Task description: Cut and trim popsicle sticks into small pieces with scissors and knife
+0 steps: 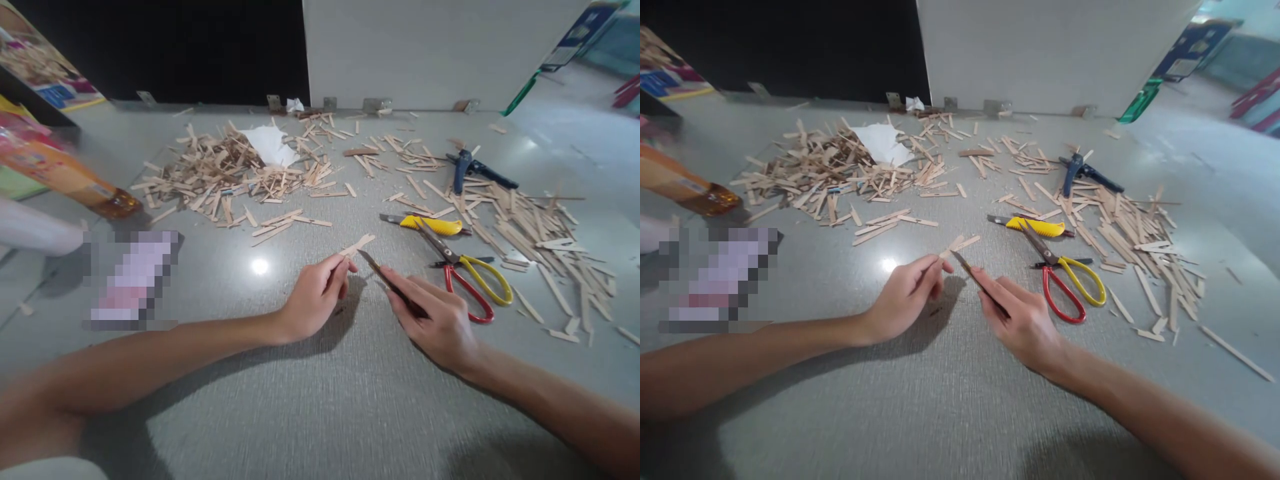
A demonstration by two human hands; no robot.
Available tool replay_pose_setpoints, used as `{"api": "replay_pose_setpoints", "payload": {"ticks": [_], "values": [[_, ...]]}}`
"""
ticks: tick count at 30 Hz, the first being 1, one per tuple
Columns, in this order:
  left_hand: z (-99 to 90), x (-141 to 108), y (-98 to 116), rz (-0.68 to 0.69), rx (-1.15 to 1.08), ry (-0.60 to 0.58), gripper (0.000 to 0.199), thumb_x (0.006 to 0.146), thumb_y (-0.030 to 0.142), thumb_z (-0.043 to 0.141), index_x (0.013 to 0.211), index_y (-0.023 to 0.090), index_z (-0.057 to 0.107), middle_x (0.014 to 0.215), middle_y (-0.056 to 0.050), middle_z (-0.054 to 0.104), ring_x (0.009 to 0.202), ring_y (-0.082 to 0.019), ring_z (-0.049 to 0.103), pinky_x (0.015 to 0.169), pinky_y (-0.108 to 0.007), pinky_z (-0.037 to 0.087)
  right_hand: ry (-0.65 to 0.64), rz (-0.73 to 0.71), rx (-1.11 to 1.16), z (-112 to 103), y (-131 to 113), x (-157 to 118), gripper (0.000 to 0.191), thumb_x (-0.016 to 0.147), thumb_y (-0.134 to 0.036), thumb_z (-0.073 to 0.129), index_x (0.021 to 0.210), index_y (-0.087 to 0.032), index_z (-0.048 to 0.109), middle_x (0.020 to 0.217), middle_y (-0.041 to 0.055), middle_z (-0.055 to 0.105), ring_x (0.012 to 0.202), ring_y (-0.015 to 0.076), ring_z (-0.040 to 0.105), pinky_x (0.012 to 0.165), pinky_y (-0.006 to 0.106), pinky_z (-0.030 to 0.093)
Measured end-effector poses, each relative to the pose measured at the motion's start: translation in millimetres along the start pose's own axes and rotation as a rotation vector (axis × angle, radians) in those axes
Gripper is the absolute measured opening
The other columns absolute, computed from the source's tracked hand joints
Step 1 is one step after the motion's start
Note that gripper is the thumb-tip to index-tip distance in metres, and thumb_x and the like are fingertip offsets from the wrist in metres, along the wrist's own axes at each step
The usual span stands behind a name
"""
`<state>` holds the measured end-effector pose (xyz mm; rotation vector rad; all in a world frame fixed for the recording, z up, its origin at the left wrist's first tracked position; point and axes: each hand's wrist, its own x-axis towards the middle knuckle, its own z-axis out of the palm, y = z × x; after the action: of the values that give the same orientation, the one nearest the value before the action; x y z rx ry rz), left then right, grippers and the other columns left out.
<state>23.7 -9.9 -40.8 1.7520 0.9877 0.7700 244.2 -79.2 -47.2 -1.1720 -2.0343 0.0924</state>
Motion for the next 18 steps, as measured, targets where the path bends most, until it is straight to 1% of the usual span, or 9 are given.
{"api": "replay_pose_setpoints", "payload": {"ticks": [3,7,13,15,18], "values": [[0.1,1.2,-0.6,-0.007,0.031,-0.028,0.035,0.110,0.039,0.041,0.096,0.019,0.065,0.062,0.004,0.063,0.052,-0.012,0.056,0.059,-0.024,0.043,-0.005,0.015,0.005,-0.8,-0.8,0.0,0.030,0.109,-0.011,0.060,0.133,-0.009,0.076,0.077,0.0016,0.078,0.057,0.0122,0.067,0.058,0.023,0.056],[-0.4,1.1,-1.8,0.006,0.072,-0.029,0.035,0.110,0.036,0.041,0.093,0.018,0.066,0.058,0.004,0.065,0.047,-0.012,0.058,0.057,-0.024,0.044,-0.019,0.030,-0.019,0.2,-1.2,-0.6,0.031,0.110,-0.014,0.057,0.133,-0.006,0.077,0.071,0.0011,0.076,0.053,0.0121,0.064,0.056,0.024,0.054],[-3.4,2.6,-3.0,0.036,0.116,-0.032,0.034,0.110,0.033,0.041,0.086,0.020,0.062,0.055,0.004,0.064,0.047,-0.012,0.060,0.056,-0.024,0.043,-0.044,0.046,-0.031,2.0,-0.9,-2.6,0.036,0.111,-0.015,0.052,0.131,-0.002,0.078,0.071,0.0047,0.078,0.054,0.0136,0.067,0.056,0.025,0.055],[-4.5,3.7,-3.3,0.037,0.144,-0.038,0.033,0.109,0.031,0.041,0.086,0.020,0.061,0.054,0.004,0.062,0.047,-0.012,0.059,0.056,-0.024,0.043,-0.054,0.068,-0.026,2.4,-0.5,-3.0,0.036,0.111,-0.016,0.052,0.131,-0.002,0.079,0.071,0.0050,0.078,0.052,0.0133,0.064,0.055,0.025,0.054],[-6.1,4.2,-3.4,0.031,0.190,-0.078,0.035,0.110,0.032,0.038,0.084,0.021,0.059,0.053,0.004,0.059,0.046,-0.013,0.058,0.056,-0.025,0.043,-0.074,0.081,-0.029,2.7,0.6,-2.7,0.037,0.112,-0.018,0.052,0.132,-0.004,0.079,0.072,0.0055,0.079,0.052,0.0132,0.064,0.054,0.025,0.054]]}}
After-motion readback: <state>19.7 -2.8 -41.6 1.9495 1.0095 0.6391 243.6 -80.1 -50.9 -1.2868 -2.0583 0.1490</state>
